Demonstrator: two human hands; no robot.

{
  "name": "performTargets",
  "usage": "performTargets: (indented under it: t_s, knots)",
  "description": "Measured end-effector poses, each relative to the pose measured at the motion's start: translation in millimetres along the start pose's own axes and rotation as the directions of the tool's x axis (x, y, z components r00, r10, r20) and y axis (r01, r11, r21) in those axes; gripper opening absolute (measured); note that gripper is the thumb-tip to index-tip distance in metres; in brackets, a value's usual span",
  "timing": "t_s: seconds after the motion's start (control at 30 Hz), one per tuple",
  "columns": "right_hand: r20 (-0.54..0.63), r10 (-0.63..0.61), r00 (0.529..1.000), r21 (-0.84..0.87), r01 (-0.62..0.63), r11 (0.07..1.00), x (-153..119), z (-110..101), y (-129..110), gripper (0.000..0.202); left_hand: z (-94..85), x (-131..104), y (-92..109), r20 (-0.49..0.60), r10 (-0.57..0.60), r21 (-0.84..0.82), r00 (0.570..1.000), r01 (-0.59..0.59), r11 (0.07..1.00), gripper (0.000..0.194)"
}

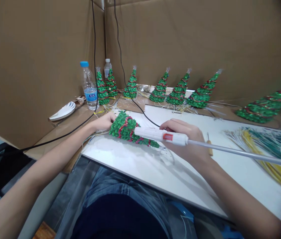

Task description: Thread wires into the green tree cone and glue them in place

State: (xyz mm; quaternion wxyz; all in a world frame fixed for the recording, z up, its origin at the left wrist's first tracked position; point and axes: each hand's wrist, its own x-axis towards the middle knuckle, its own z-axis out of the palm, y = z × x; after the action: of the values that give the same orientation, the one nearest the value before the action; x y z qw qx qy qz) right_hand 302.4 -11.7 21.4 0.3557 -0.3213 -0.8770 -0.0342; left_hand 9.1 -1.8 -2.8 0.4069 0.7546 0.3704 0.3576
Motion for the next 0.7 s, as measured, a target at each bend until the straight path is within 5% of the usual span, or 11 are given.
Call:
performTargets:
  t_s: [0.7]
  knots:
    - [0.043, 0.063, 0.997, 0.007, -0.063, 0.998, 1.3, -0.9, 0.3, 0.007, 7.0, 2.2, -6.0, -0.019, -0.052, -0.071, 0.998, 0.051, 0.996, 0.046]
